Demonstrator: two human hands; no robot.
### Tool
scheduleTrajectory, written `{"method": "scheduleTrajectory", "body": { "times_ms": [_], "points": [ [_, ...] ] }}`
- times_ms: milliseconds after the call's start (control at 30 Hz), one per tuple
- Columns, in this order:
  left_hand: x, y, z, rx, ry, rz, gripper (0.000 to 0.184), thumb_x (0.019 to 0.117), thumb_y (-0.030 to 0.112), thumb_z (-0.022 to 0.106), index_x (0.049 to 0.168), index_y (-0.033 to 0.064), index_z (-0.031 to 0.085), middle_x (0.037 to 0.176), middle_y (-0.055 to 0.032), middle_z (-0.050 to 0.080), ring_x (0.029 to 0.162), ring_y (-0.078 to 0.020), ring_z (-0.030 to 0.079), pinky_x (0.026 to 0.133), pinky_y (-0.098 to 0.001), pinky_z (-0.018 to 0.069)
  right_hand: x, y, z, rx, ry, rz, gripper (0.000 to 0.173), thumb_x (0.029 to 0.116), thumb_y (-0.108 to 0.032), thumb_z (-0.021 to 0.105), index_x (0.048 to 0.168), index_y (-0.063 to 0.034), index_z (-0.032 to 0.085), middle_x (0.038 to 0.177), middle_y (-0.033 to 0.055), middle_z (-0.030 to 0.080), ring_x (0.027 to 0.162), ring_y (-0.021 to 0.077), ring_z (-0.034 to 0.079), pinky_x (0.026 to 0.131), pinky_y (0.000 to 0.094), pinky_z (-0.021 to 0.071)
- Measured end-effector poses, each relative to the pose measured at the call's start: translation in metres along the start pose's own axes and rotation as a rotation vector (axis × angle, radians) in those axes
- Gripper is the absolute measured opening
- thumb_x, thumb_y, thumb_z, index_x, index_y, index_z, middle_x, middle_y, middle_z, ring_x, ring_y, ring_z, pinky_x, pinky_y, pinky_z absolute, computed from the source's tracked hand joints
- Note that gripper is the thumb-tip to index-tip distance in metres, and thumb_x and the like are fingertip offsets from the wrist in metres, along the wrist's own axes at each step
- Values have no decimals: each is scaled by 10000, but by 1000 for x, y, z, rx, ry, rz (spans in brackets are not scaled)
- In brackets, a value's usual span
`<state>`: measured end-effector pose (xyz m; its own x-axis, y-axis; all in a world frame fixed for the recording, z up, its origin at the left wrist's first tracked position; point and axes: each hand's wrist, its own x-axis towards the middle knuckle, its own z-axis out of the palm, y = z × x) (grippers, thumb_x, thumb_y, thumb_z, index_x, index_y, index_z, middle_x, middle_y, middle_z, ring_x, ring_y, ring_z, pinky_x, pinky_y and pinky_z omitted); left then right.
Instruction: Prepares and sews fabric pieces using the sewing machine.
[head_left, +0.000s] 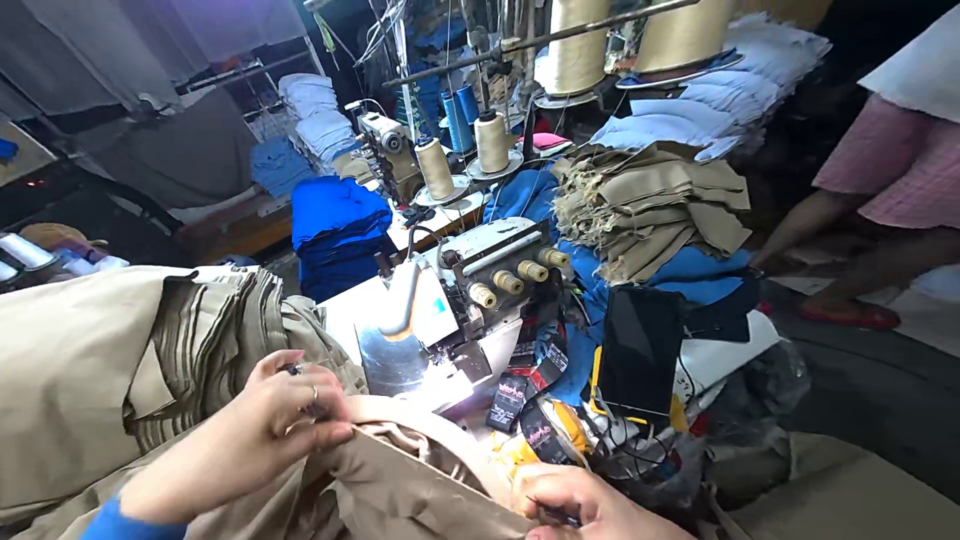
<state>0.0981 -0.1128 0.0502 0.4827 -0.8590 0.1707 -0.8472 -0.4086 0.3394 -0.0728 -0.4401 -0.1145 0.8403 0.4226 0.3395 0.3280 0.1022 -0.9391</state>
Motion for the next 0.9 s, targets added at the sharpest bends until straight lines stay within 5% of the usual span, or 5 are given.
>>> {"method": "scheduleTrajectory", "body": {
  "times_ms": [67, 167, 400, 600, 900],
  "points": [
    [20, -2, 2, -334, -45, -83, 192, 991, 400, 640, 987, 235, 739, 967, 104, 721, 949, -17, 675, 947, -283, 552, -9, 0, -1, 74, 15, 87, 175, 991, -129, 648, 962, 43, 661, 960, 46, 646, 917, 7, 583, 826, 178, 478],
    [55, -8, 39, -484, -33, -271, 152, 979, 195, 611, 878, 141, 711, 776, 82, 655, 679, 15, 604, 627, -186, 526, -18, -5, 8, 201, 150, 301, 104, 974, -82, 629, 1028, -2, 666, 834, -74, 623, 688, -60, 524, 644, 154, 456],
    [90, -59, 107, -345, 223, -550, 216, 810, 140, 840, 975, 96, 708, 827, -8, 723, 760, -106, 693, 734, -344, 592, -10, 4, 20, 252, 419, 409, 99, 954, -71, 642, 1036, -24, 672, 820, -74, 637, 665, -44, 543, 628, 164, 472],
    [112, -41, 109, -46, 237, -624, 410, 922, 77, 729, 1267, -110, 610, 1178, -302, 659, 1103, -426, 638, 1002, -587, 464, 2, 26, 25, 168, 489, 304, 122, 920, -49, 671, 997, 44, 685, 846, -9, 657, 757, -32, 586, 721, 159, 501],
    [91, -8, 111, -109, 524, -670, 499, 826, 145, 857, 1240, 0, 620, 1076, -180, 688, 931, -296, 682, 836, -541, 556, -17, 33, 13, -159, 707, 195, 182, 931, -54, 682, 1082, 37, 728, 1096, 121, 729, 1032, 111, 692, 913, 270, 579]
  ]
}}
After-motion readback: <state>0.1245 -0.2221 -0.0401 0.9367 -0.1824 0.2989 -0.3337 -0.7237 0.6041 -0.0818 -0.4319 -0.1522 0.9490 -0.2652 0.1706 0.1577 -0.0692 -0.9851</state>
